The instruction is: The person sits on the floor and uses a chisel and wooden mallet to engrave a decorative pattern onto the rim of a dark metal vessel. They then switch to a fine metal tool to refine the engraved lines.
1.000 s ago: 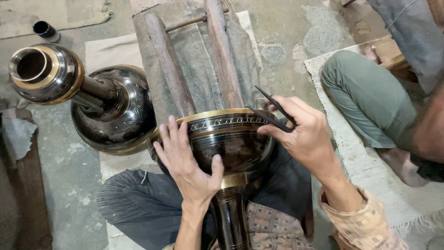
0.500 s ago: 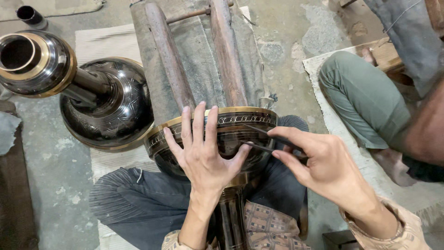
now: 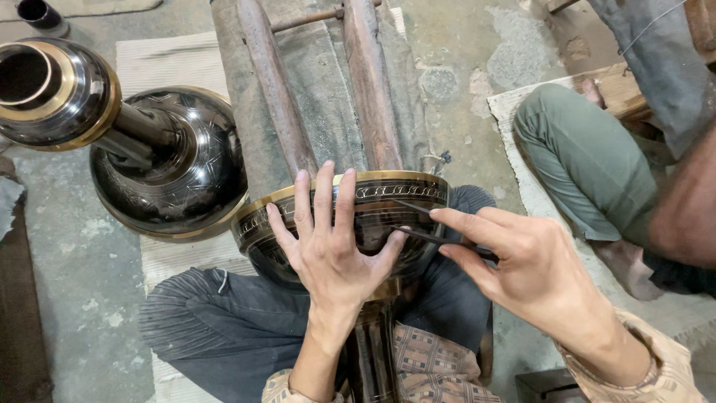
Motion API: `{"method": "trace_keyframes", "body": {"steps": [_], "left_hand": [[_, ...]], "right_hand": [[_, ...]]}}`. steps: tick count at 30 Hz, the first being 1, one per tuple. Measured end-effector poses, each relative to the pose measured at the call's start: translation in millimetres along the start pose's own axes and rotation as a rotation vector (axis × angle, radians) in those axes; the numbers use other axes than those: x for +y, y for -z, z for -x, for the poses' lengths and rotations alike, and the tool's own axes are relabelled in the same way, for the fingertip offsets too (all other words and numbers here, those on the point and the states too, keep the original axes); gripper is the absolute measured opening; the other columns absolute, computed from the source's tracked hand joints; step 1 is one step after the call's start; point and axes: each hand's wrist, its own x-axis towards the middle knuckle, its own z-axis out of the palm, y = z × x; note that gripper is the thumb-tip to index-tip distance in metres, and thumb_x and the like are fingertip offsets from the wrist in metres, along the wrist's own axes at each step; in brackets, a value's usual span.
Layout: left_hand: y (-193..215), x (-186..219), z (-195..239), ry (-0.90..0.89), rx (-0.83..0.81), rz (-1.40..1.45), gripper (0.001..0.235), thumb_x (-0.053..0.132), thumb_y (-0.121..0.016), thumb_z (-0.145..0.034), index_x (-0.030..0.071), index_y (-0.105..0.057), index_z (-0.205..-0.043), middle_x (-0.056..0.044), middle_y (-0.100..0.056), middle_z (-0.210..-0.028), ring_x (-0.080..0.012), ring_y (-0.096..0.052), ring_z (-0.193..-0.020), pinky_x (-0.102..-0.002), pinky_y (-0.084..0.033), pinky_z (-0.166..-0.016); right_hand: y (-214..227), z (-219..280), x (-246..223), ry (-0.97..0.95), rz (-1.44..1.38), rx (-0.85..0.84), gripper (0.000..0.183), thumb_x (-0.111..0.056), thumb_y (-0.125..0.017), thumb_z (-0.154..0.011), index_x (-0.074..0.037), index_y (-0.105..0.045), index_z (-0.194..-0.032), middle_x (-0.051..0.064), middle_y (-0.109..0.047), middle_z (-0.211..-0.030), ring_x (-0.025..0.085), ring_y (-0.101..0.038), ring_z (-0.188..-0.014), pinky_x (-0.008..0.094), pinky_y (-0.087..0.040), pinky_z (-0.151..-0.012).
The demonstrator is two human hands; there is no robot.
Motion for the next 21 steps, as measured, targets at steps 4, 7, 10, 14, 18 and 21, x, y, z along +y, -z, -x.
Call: {"method": "trace_keyframes", "body": {"steps": [4, 7, 10, 14, 18, 21], "left_hand": [[-0.2, -0.5, 0.8, -0.010, 0.008, -0.008, 0.093, 0.053, -0.087, -0.064, 0.014, -0.055, -0.142, -0.011, -0.050, -0.151, -0.0388, -0.039, -0.145, -0.073, -0.017, -0.116], [-0.7, -0.8, 1.1, -0.014, 0.012, -0.009, 0.093, 0.054, -0.087, -0.064, 0.014, -0.055, -0.142, -0.011, -0.050, -0.151, -0.0388, -0.039, -0.145, -0.072, -0.017, -0.116], [-0.7, -0.8, 1.6, -0.017, 0.015, -0.010, 0.092, 0.054, -0.086, -0.064, 0.013, -0.055, -0.141, -0.011, -0.050, -0.151, -0.0390, -0.039, -0.145, -0.072, -0.017, -0.116], [-0.2, -0.9, 1.4, -0.017, 0.015, -0.011, 0.093, 0.053, -0.086, -0.064, 0.013, -0.055, -0.142, -0.011, -0.051, -0.151, -0.0388, -0.040, -0.145, -0.072, -0.017, -0.116], [1.0, -0.3, 0.4, -0.029, 0.018, -0.012, 0.091, 0.052, -0.086, -0.066, 0.012, -0.055, -0.142, -0.011, -0.050, -0.151, -0.0392, -0.040, -0.145, -0.072, -0.018, -0.116], [5.2, 0.1, -2.5, -0.067, 0.016, 0.033, 0.087, 0.045, -0.084, -0.067, 0.010, -0.054, -0.142, -0.013, -0.050, -0.149, -0.0405, -0.041, -0.143, -0.070, -0.020, -0.116]], "right_hand": [[-0.1, 1.0, 0.7, 0.015, 0.031, -0.013, 0.046, -0.013, -0.082, -0.075, -0.012, -0.072, -0.120, 0.009, -0.059, -0.068, 0.029, -0.058, -0.051, 0.040, -0.045, -0.047], [-0.5, 2.1, 1.8, 0.014, 0.039, -0.023, 0.045, -0.014, -0.081, -0.076, -0.013, -0.073, -0.120, 0.009, -0.060, -0.068, 0.030, -0.057, -0.051, 0.041, -0.044, -0.047], [-1.4, 3.2, 2.6, 0.037, 0.056, -0.018, 0.044, -0.014, -0.081, -0.077, -0.014, -0.072, -0.120, 0.009, -0.060, -0.069, 0.030, -0.058, -0.051, 0.041, -0.045, -0.047], [-2.2, 3.4, 0.7, 0.055, 0.080, -0.014, 0.045, -0.015, -0.081, -0.078, -0.014, -0.071, -0.122, 0.008, -0.060, -0.071, 0.030, -0.058, -0.053, 0.041, -0.046, -0.048], [-0.4, -0.3, -3.1, 0.012, 0.113, -0.061, 0.047, -0.015, -0.081, -0.076, -0.015, -0.071, -0.122, 0.010, -0.060, -0.066, 0.031, -0.059, -0.051, 0.043, -0.046, -0.047], [2.7, -7.5, -4.4, 0.057, 0.141, -0.106, 0.045, -0.016, -0.079, -0.076, -0.012, -0.071, -0.120, 0.011, -0.063, -0.063, 0.034, -0.062, -0.055, 0.046, -0.048, -0.049]]}}
